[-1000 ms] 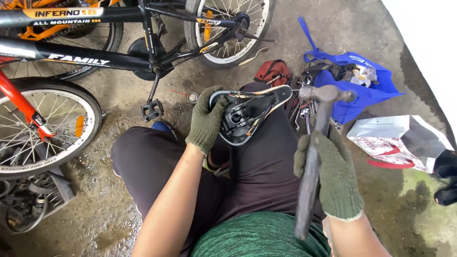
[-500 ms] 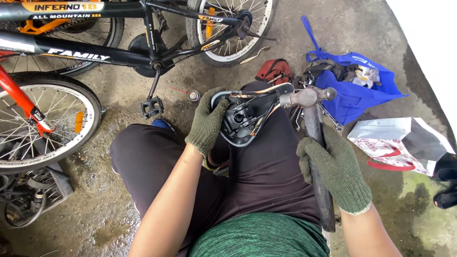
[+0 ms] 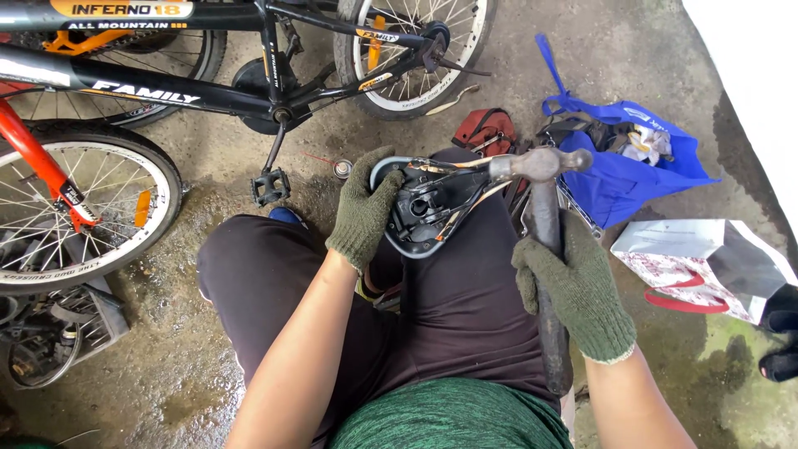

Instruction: The person sits on the ground and uses a hammer to tap the underside of a bicycle seat, likely to adjust or secure its internal components. The person holds the seat with both hands while striking it repeatedly with the hammer.

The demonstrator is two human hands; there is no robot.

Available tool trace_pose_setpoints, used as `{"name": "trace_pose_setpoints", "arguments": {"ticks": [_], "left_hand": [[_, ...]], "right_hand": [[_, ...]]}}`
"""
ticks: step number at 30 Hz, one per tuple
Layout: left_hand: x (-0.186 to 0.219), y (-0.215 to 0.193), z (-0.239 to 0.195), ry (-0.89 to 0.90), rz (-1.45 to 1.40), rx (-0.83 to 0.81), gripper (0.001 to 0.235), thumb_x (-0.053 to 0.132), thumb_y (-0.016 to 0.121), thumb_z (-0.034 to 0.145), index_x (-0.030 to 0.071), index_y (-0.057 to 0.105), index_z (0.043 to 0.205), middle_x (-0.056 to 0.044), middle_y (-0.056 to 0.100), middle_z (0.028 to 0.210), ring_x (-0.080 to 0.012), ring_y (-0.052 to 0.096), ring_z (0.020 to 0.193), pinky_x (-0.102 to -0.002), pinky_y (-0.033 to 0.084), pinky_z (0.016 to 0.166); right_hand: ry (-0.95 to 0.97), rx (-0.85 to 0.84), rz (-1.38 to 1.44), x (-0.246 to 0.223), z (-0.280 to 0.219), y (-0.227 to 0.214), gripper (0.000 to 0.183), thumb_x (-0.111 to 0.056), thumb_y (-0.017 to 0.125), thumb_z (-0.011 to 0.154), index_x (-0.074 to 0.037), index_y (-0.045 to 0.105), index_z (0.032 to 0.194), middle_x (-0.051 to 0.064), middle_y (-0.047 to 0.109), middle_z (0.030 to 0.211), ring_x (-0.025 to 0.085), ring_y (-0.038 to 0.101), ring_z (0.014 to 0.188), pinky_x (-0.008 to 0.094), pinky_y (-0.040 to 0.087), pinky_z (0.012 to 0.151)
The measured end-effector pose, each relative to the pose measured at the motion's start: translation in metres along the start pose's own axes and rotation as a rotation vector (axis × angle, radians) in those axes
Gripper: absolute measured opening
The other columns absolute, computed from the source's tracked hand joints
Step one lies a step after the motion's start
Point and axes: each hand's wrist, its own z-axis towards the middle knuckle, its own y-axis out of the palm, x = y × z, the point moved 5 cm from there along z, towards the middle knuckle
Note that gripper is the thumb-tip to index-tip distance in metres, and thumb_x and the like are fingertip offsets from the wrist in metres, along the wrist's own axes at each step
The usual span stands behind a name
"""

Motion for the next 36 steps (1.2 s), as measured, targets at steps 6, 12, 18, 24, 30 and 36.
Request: {"name": "trace_pose_setpoints", "arguments": {"ticks": [6, 12, 18, 24, 30, 36], "left_hand": [[0.000, -0.006, 0.008, -0.014, -0.068, 0.058, 0.046, 0.028, 0.072, 0.095, 0.015, 0.064, 0.139, -0.016, 0.066, 0.139, -0.0348, 0.056, 0.137, -0.048, 0.040, 0.118], [0.001, 0.000, 0.006, -0.062, -0.118, 0.043, 0.045, 0.030, 0.071, 0.095, 0.018, 0.065, 0.138, -0.013, 0.068, 0.138, -0.0326, 0.058, 0.135, -0.047, 0.042, 0.118], [0.005, 0.007, 0.007, -0.071, -0.155, 0.032, 0.042, 0.028, 0.068, 0.098, 0.014, 0.064, 0.138, -0.017, 0.065, 0.140, -0.0349, 0.056, 0.137, -0.048, 0.042, 0.118], [0.003, 0.007, 0.011, -0.039, -0.181, 0.050, 0.046, 0.024, 0.070, 0.096, 0.011, 0.062, 0.139, -0.018, 0.065, 0.139, -0.0336, 0.056, 0.137, -0.049, 0.041, 0.117], [0.002, 0.002, 0.012, -0.009, -0.151, 0.026, 0.043, 0.024, 0.069, 0.097, 0.011, 0.063, 0.138, -0.018, 0.064, 0.140, -0.0346, 0.057, 0.136, -0.046, 0.043, 0.117], [-0.007, -0.002, 0.017, 0.049, -0.189, 0.029, 0.042, 0.011, 0.063, 0.093, 0.003, 0.061, 0.134, -0.011, 0.069, 0.123, -0.0168, 0.066, 0.104, -0.027, 0.056, 0.093]], "right_hand": [[-0.115, 0.011, 0.054, 0.019, 0.016, -0.010, 0.039, 0.001, 0.061, 0.094, 0.009, 0.051, 0.130, 0.029, 0.067, 0.081, 0.030, 0.060, 0.034, 0.035, 0.045, 0.024], [-0.121, -0.078, -0.212, -0.010, 0.011, -0.002, 0.019, 0.000, 0.066, 0.090, 0.007, 0.063, 0.107, 0.024, 0.070, 0.062, 0.029, 0.068, 0.039, 0.033, 0.052, 0.030], [-0.557, 0.145, -0.708, -0.015, -0.014, 0.033, 0.045, -0.021, 0.074, 0.090, -0.001, 0.068, 0.130, 0.027, 0.073, 0.091, 0.045, 0.073, 0.082, 0.046, 0.059, 0.054], [-0.599, 0.126, -0.714, -0.008, -0.011, 0.035, 0.052, -0.024, 0.080, 0.085, -0.002, 0.069, 0.131, 0.026, 0.074, 0.101, 0.043, 0.071, 0.098, 0.048, 0.060, 0.068], [-0.834, 0.139, -0.817, -0.024, -0.015, 0.051, 0.037, -0.019, 0.078, 0.088, -0.001, 0.074, 0.121, 0.024, 0.074, 0.102, 0.040, 0.073, 0.096, 0.042, 0.061, 0.073], [-0.596, 0.093, -0.860, -0.051, -0.024, 0.042, 0.056, -0.015, 0.073, 0.085, -0.005, 0.063, 0.140, 0.017, 0.075, 0.099, 0.031, 0.070, 0.065, 0.042, 0.053, 0.054]]}}
